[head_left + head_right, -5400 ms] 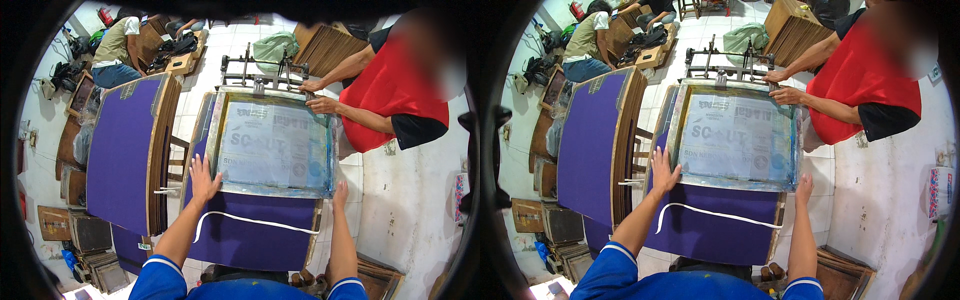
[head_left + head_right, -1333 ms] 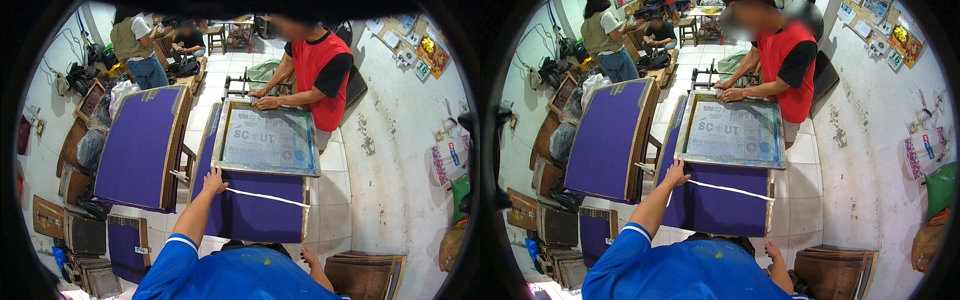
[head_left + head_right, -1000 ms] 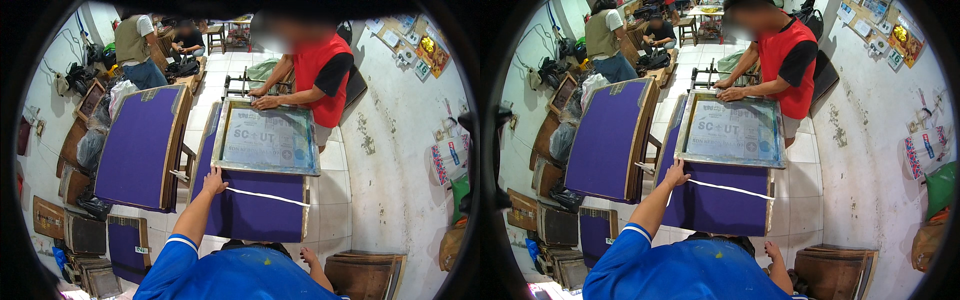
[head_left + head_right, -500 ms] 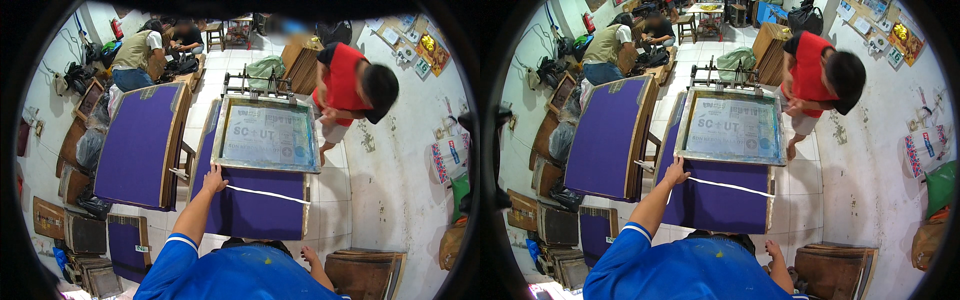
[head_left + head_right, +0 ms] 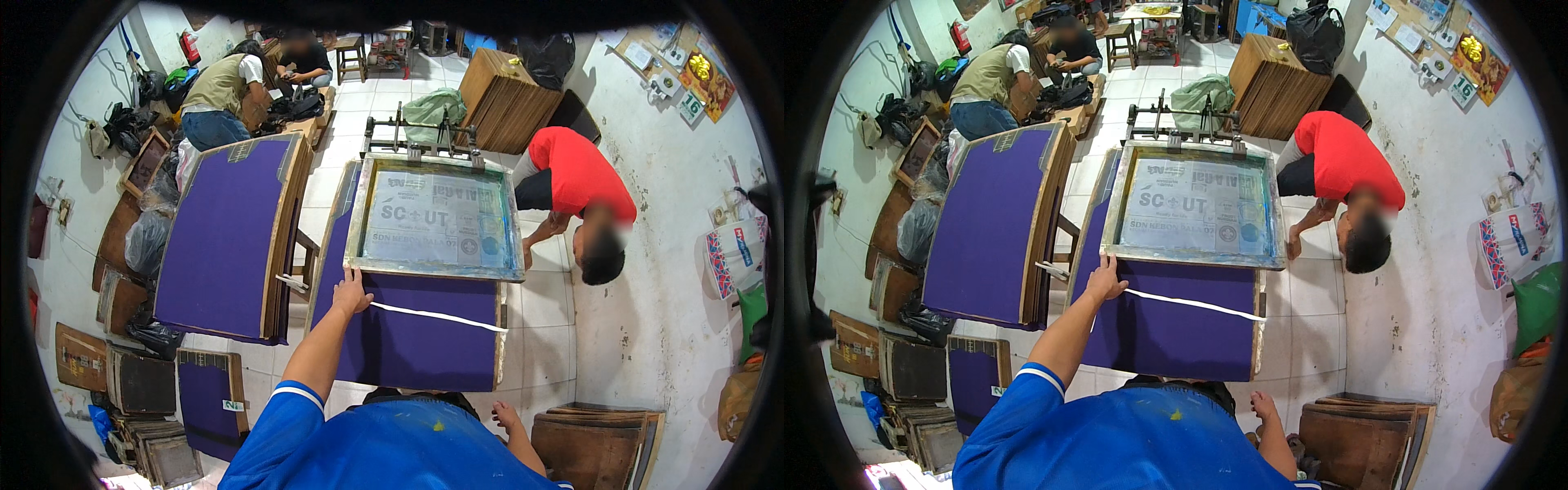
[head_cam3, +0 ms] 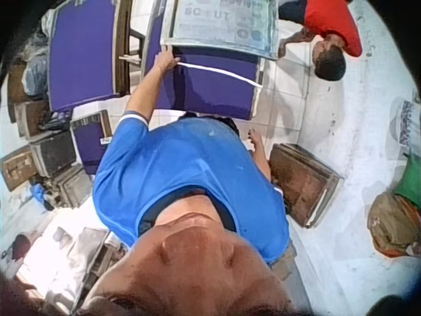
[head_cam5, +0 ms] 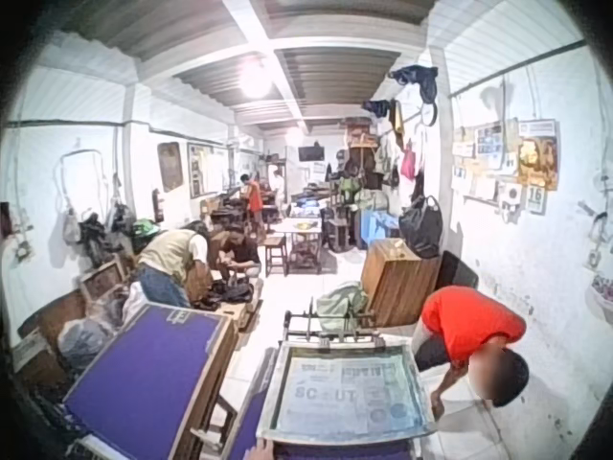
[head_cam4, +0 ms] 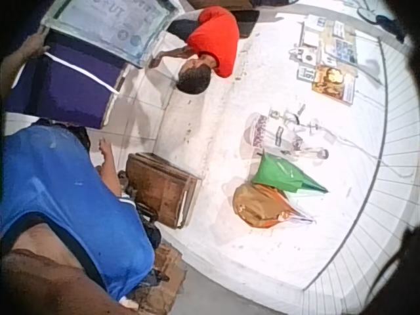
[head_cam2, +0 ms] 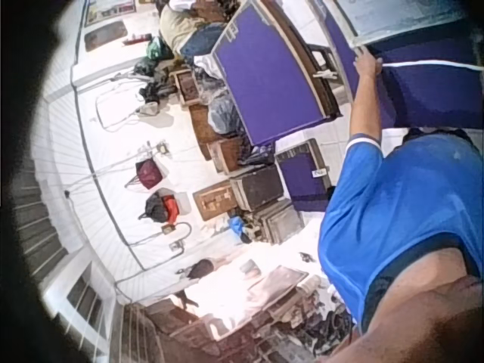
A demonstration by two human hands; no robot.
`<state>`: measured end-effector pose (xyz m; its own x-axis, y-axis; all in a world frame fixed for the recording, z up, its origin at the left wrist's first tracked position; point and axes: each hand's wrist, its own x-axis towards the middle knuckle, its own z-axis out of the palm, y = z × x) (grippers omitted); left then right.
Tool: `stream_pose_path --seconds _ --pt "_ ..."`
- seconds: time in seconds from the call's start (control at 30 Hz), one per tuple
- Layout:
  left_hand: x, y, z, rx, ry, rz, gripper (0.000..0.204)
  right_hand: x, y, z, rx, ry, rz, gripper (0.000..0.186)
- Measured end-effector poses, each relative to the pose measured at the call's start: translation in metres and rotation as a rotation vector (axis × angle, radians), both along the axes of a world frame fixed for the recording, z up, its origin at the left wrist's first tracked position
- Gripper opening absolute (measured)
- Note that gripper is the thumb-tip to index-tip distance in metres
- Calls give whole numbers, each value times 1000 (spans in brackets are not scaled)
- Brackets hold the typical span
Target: The person aligns a white elastic band on a purple screen-printing board, then places a screen frame on top and secures it with clamps. A coworker assists by tightening the clamps on the frame.
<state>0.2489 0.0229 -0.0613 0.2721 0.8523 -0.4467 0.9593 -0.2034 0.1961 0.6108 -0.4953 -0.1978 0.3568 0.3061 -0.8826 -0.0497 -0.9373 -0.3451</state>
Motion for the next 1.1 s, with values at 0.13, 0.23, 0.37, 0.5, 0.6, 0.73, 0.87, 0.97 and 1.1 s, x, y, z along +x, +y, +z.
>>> stream_pose_path --seconds 0.13,0.23,0.37,0.5,0.6,0.73,0.87,0.97,1.1 --pt "2 -2 1 -7 5 24 106 4 0 -2 22 21 25 59" --pt "0 -3 -1 56 34 -30 107 6 3 -1 17 28 48 59" --pt "0 -2 -2 23 26 -21 107 4 6 3 34 19 42 56" --pt "1 -1 1 -17 22 12 107 3 7 6 32 27 35 54" --pt "1 -1 3 -25 14 21 107 5 8 6 26 32 38 54" --pt "1 -1 3 -28 14 30 106 6 7 5 32 25 39 54" --pt "2 0 1 -22 17 20 106 4 8 7 33 21 28 54" --pt "0 0 1 -18 -1 17 106 2 9 11 36 24 32 54" --pt "-2 0 3 -28 -25 19 105 -2 11 15 22 3 10 54"
